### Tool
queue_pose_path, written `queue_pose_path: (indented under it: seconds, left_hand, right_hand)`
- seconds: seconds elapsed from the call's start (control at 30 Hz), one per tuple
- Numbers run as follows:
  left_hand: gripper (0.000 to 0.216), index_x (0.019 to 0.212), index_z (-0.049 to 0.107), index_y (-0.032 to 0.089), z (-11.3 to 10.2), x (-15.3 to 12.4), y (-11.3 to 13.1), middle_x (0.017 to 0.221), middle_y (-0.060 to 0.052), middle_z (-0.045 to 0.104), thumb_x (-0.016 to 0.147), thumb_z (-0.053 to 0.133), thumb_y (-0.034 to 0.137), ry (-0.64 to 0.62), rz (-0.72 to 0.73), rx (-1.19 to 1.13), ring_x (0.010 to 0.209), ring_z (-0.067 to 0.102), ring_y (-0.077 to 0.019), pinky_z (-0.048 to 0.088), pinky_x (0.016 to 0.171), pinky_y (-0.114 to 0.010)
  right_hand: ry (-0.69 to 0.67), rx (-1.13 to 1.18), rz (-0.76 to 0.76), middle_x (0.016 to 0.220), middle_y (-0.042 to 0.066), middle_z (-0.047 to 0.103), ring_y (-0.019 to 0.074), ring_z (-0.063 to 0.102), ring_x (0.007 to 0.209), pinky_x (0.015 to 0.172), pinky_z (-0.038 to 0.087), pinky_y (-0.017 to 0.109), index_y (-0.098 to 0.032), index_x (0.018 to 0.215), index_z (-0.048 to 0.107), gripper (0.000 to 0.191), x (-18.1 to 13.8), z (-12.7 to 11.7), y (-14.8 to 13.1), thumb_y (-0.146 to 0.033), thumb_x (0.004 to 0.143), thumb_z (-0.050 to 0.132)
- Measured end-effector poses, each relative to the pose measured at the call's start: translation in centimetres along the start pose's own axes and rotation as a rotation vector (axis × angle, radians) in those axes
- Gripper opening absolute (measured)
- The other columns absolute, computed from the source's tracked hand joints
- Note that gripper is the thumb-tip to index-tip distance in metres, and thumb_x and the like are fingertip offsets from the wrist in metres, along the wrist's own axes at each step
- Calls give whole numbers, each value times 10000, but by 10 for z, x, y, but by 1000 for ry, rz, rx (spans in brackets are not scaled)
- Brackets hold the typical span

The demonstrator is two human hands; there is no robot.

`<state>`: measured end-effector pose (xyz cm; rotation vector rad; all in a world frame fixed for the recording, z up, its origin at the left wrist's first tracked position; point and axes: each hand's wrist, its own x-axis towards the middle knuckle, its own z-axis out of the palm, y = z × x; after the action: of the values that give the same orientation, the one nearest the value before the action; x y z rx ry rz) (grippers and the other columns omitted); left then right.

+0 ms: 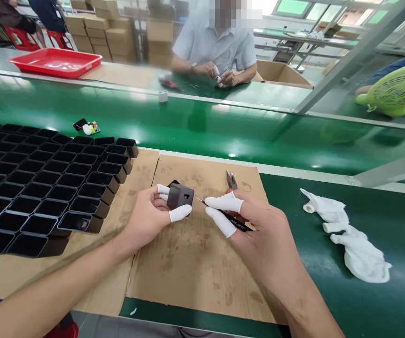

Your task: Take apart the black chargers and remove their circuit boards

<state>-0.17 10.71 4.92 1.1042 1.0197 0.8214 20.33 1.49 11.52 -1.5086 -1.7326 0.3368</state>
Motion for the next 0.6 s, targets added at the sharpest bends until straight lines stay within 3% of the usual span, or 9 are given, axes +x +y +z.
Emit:
queue_pose_path:
  seconds: [0.37,0.6]
  left_hand:
    - [414,983,762,197,6,-13,2,964,-58,871,686,1030,300,-16,134,149,853,822,-235,672,780,-330]
    - [415,959,741,213,9,-14,5,948,-32,856,657,1021,264,63,238,277,863,804,-235,665,809,-337]
  right_hand:
    - [-47,-112,-118,876,26,764,175,688,738,638,477,292,-256,1081,872,261,0,9,7,-123,1057,649]
    - [-55,-215,-127,875,40,735,165,650,693,617,451,291,-203,950,810,245,-2,14,6,-88,1052,619]
